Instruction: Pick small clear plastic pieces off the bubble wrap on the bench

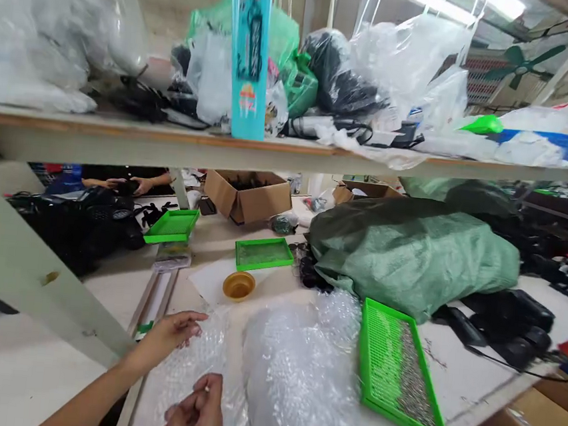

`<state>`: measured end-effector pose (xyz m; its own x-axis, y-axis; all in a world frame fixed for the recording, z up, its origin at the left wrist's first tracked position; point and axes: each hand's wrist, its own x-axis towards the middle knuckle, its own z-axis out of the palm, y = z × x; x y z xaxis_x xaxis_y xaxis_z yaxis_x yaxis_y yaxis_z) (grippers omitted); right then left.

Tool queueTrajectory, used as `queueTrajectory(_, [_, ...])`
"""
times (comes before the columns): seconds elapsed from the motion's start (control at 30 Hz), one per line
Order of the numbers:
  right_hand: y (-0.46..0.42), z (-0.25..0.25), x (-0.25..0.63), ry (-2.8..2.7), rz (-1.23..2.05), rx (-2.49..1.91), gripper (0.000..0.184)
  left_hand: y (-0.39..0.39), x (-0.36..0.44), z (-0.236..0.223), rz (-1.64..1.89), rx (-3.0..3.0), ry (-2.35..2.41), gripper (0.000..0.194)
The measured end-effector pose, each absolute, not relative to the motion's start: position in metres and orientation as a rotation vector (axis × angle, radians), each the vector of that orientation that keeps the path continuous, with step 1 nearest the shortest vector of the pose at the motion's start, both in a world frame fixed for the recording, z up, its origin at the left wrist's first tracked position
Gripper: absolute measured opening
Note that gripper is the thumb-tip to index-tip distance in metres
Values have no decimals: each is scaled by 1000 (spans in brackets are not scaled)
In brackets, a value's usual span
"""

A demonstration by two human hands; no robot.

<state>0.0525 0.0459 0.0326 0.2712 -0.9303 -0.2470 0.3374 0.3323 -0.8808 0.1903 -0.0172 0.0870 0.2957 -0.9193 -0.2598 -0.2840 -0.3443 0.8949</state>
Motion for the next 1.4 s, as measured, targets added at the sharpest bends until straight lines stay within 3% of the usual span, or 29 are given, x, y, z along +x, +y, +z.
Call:
queueTrajectory(0.1, [22, -2, 73, 906, -1024, -874, 42, -43, 219, 40, -1027, 1804, -1113, 50])
queueTrajectory(0.27, [-3, -20, 78, 892, -862, -1090, 18, -63, 246, -7, -958, 1818, -1166, 40])
queueTrajectory(0.43, [-29, -18, 83, 880, -659, -1256, 26, -86, 270, -31, -736, 1872, -1266, 24])
queueTrajectory(0.53, [-43, -19, 85, 955, -598, -1513, 33, -94, 277, -49, -588, 1883, -1320, 19])
queueTrajectory(0.73, [-46, -24, 81, 1112, -325, -2160, 16, -93, 280, -77, -539, 1868, -1325, 15])
queueTrajectory(1.0, [-20, -40, 40, 1093, -571, -2246, 23, -96, 278, -75, -564, 1956, -1350, 15])
queueTrajectory(1.17, [-28, -31, 46, 1120, -523, -2287, 19, -98, 279, -58, -567, 1995, -1441, 12])
queueTrajectory(1.3, [-37, -18, 57, 1127, -490, -2241, 15, -76, 270, -26, -365, 1951, -1534, 40])
queueTrajectory(1.4, [-40, -13, 59, 1131, -435, -2207, 18, -55, 253, -14, -319, 1836, -1710, 37])
